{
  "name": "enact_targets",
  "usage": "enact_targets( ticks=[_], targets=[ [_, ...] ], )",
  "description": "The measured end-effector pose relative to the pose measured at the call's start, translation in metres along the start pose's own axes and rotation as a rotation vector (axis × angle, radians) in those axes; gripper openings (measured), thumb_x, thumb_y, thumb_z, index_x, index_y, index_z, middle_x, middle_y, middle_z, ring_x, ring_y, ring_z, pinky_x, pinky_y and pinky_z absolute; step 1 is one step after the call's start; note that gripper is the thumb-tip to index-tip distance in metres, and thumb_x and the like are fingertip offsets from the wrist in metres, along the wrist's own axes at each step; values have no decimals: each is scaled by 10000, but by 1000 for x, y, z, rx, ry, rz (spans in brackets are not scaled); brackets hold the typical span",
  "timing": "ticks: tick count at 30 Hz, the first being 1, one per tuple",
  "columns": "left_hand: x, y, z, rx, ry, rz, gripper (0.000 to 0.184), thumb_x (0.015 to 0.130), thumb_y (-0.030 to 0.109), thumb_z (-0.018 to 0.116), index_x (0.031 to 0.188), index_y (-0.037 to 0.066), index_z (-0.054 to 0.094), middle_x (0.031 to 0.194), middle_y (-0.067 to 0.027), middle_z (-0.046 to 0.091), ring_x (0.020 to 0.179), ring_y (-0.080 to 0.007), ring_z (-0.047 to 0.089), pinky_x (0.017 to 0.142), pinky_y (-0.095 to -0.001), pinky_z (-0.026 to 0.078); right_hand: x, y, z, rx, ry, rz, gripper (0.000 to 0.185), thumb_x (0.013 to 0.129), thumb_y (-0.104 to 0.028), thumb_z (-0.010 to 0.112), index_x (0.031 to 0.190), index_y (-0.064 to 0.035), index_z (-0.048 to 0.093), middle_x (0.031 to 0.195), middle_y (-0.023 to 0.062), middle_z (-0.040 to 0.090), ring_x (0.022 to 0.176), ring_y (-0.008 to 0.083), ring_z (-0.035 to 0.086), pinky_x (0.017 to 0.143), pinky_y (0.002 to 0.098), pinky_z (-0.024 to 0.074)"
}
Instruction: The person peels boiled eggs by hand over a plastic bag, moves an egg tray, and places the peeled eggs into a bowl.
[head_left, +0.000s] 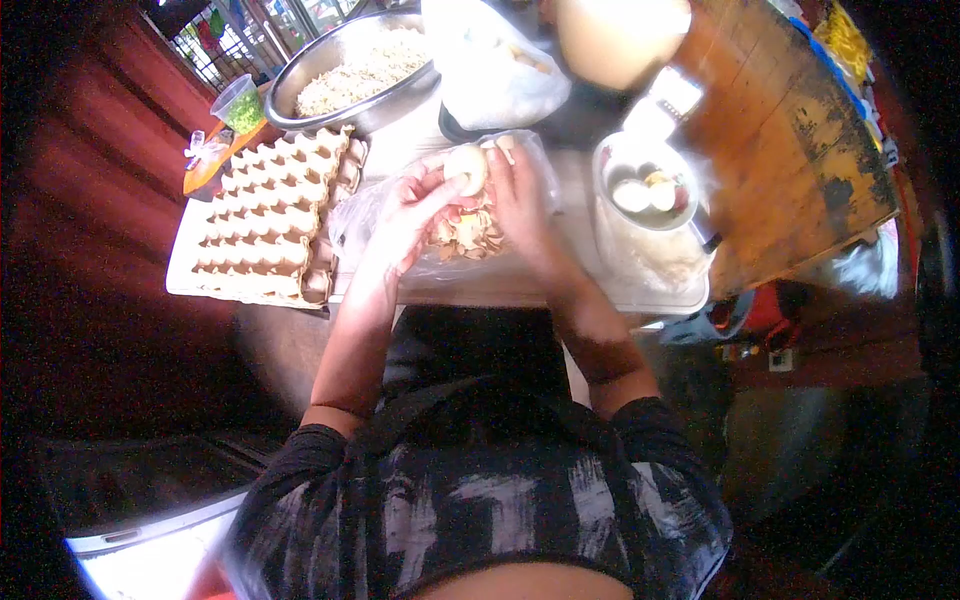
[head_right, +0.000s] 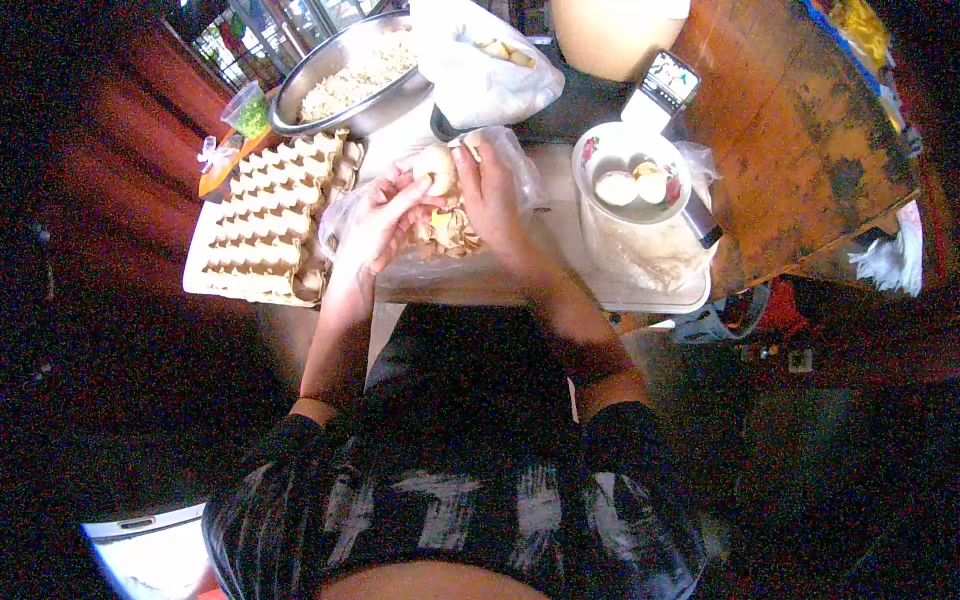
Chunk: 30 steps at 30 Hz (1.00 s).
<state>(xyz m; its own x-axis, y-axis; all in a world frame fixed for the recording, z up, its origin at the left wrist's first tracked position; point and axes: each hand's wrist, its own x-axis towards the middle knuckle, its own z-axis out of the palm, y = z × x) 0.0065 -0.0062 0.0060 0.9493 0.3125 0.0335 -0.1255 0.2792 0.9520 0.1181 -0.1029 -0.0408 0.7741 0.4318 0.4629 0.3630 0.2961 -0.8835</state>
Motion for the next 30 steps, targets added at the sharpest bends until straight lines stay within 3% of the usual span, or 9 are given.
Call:
enact_targets(
  ticks=[2, 5, 9, 12, 15, 17, 20, 23, 30],
  targets=[
    [1, -8, 0, 271, 29, 177, 401, 805, 135, 689, 1154, 2, 543, 983, -63, 640, 797, -102, 608, 626, -191, 443, 0, 4, -1, -214, -13, -225, 201, 938, -170, 461, 958, 17, 534, 868, 204, 587, 791, 337, 561, 697, 391, 429],
    [3, -14, 0, 318, 117, 292, 393, 777, 111, 716, 1120, 5, 559, 954, -50, 645, 768, -83, 600, 591, -185, 433, -3, -10, -2, -217, -53, -230, 187, 931, -167, 479, 947, 10, 534, 864, 204, 591, 777, 343, 568, 678, 398, 430],
    [-7, 7, -8, 360, 149, 98, 363, 798, 95, 687, 1124, 3, 557, 936, -56, 652, 734, -81, 601, 572, -185, 432, -2, -10, -3, -244, -28, -244, 190, 930, -169, 480, 943, 11, 540, 832, 193, 586, 736, 348, 565, 664, 403, 433],
    [-9, 9, -19, 71, 51, 89, 279, 840, 112, 640, 1093, 34, 550, 894, -55, 631, 686, -90, 597, 559, -179, 444, 1, -6, -6, -232, -19, -116, 205, 923, -186, 499, 930, 12, 550, 806, 179, 583, 720, 342, 572, 660, 409, 439],
    [-10, 12, -22, -135, 66, 99, 330, 828, 55, 629, 1137, -8, 532, 957, -85, 643, 765, -143, 638, 611, -203, 492, 3, -11, -10, -371, -107, -177, 223, 909, -203, 523, 924, 16, 562, 835, 172, 582, 762, 337, 577, 684, 406, 444],
    [-10, 11, -20, -104, 71, 105, 329, 829, 52, 628, 1136, -10, 526, 970, -92, 638, 782, -158, 647, 630, -210, 504, 5, -11, -11, -461, -79, -468, 237, 894, -209, 543, 940, 22, 569, 869, 180, 573, 802, 340, 570, 707, 410, 442],
    [-8, 5, -15, 8, 86, 123, 319, 831, 45, 626, 1127, -12, 520, 982, -103, 634, 803, -180, 658, 644, -219, 518, 4, -14, -9, -396, -51, -488, 232, 888, -191, 541, 951, 29, 575, 895, 190, 561, 828, 341, 563, 731, 405, 443],
    [-4, -3, -4, 138, 100, 156, 295, 835, 49, 629, 1103, -18, 526, 983, -116, 639, 833, -191, 661, 636, -228, 527, -2, -26, -9, -195, -154, -237, 252, 914, -199, 494, 983, 32, 566, 916, 207, 573, 854, 354, 568, 753, 409, 444],
    [2, -12, -3, 169, 43, 144, 326, 838, 96, 644, 1120, -25, 533, 966, -118, 656, 818, -170, 658, 641, -238, 525, -5, -7, -3, -133, -123, -145, 302, 961, -219, 376, 1029, 30, 534, 930, 238, 584, 858, 388, 568, 748, 424, 438]
  ],
)
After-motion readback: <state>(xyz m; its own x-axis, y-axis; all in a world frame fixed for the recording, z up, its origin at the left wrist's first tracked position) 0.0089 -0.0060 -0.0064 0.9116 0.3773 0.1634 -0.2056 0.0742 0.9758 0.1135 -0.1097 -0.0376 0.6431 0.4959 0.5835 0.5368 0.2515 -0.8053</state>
